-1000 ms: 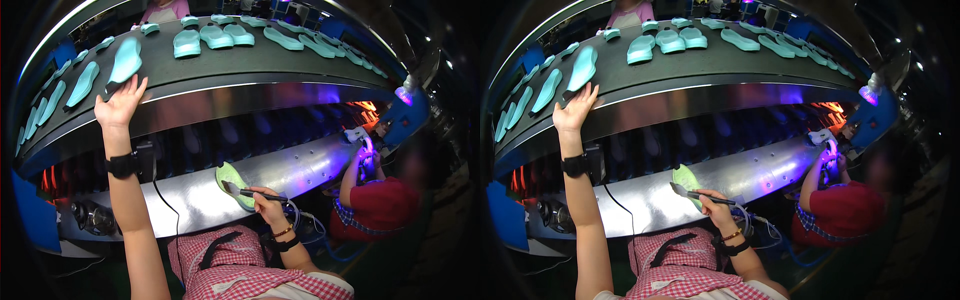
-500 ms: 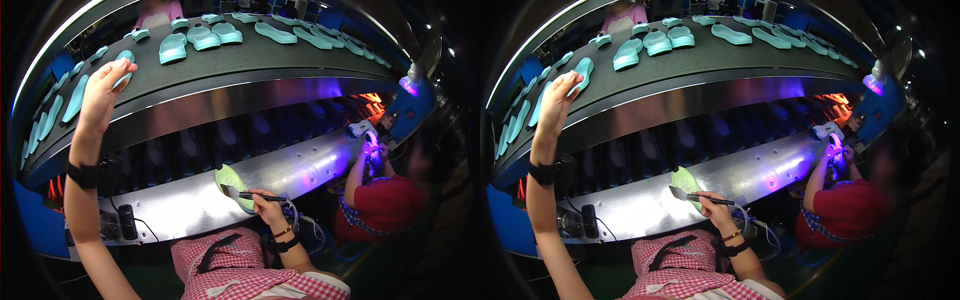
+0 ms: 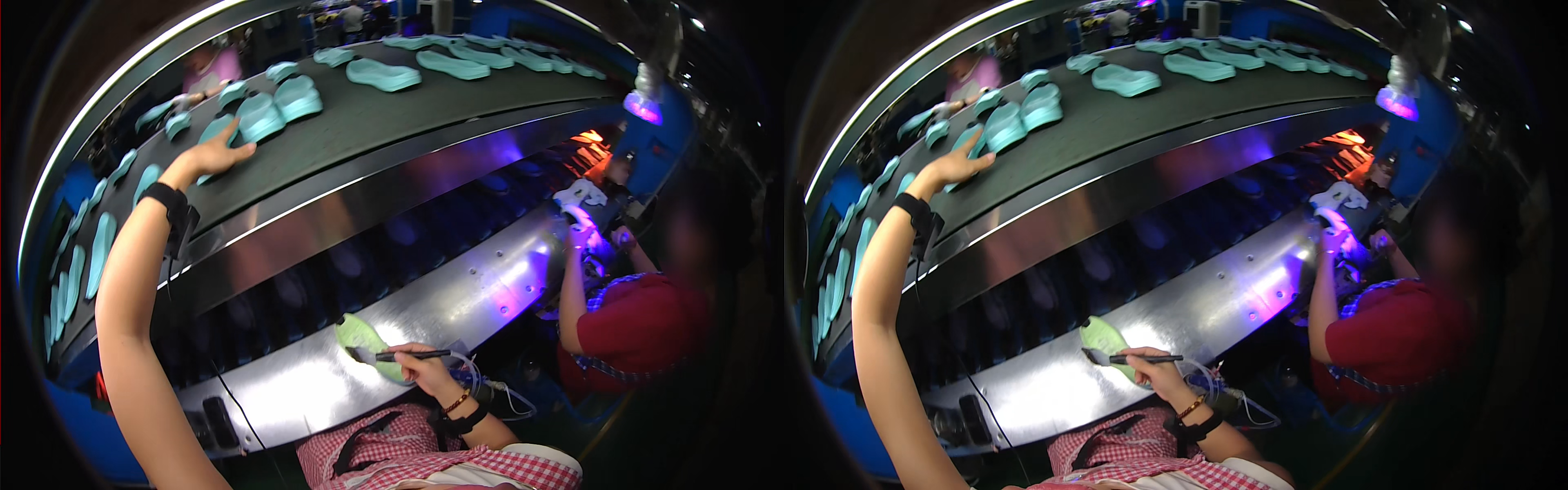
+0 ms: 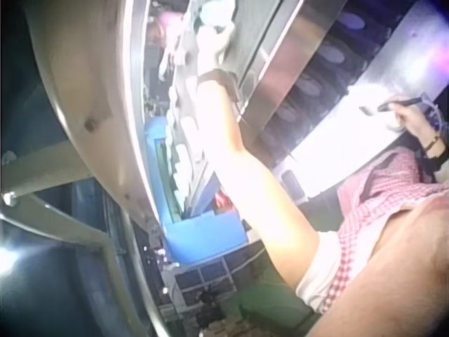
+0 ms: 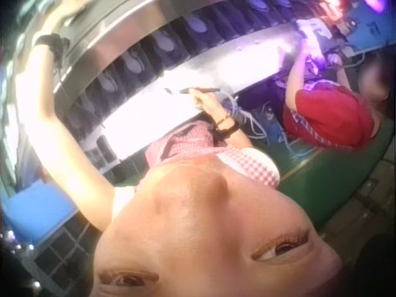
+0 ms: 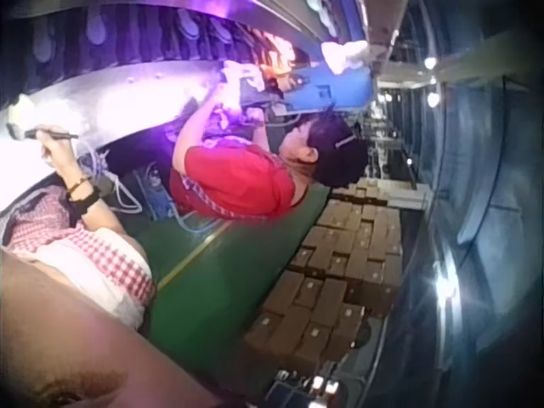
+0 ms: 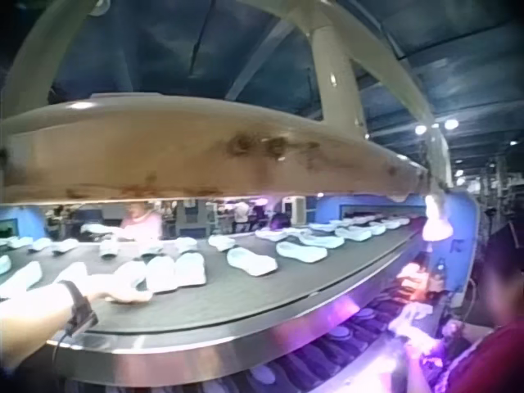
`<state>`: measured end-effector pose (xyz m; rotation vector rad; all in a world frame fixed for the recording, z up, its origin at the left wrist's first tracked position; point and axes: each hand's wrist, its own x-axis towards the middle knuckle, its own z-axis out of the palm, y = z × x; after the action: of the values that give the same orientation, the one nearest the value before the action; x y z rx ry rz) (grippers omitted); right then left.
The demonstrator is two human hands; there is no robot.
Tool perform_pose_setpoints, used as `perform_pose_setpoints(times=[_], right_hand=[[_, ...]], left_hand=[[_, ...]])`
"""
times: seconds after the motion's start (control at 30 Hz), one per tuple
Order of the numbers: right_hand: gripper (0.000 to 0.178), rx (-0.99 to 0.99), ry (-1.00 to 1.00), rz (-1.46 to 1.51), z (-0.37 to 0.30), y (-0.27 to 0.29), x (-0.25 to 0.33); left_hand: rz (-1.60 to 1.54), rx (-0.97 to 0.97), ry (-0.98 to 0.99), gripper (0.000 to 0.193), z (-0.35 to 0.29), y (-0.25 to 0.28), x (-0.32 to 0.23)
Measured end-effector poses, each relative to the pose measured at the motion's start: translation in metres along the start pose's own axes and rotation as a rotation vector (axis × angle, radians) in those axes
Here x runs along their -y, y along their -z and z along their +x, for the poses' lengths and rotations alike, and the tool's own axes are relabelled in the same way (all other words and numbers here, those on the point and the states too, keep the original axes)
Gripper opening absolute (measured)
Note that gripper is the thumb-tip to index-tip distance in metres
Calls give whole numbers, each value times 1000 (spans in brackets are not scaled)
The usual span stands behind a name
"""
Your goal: Applying adhesive to the inner surface of shoe soles using a brush on a factory assembly line.
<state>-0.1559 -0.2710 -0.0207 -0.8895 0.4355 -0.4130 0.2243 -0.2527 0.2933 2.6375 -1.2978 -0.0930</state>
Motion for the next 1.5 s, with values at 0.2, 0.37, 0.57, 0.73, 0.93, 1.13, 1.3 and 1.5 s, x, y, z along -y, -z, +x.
perform_pose_setpoints(times=[0.2, 0.37, 0.57, 0.73, 0.93, 1.13, 1.3, 1.5], right_hand=[[19, -31, -39, 74, 5, 15, -1], [20, -32, -56, 92, 7, 17, 4], [18, -68, -104, -2, 5, 9, 5], [20, -60, -19, 71, 7, 0, 0], [24, -72, 8, 127, 6, 0, -1], [25, -197, 65, 136, 2, -5, -7], [24, -211, 69, 83, -1, -13, -9], [22, -269, 46, 11, -4, -26, -5]], left_hand=[[-63, 43, 23, 77, 45, -10, -10], [-34, -100, -95, 42, 49, -11, -11], [-224, 11, -397, 36, 43, -23, -34], [11, -79, -334, 31, 4, -5, -32], [-48, -143, -333, 25, -100, 2, -20], [-1362, -1099, -261, 28, -221, -74, -6], [-1855, 59, 48, 47, -274, -120, 29], [-2127, 289, 267, 68, -360, -134, 58]])
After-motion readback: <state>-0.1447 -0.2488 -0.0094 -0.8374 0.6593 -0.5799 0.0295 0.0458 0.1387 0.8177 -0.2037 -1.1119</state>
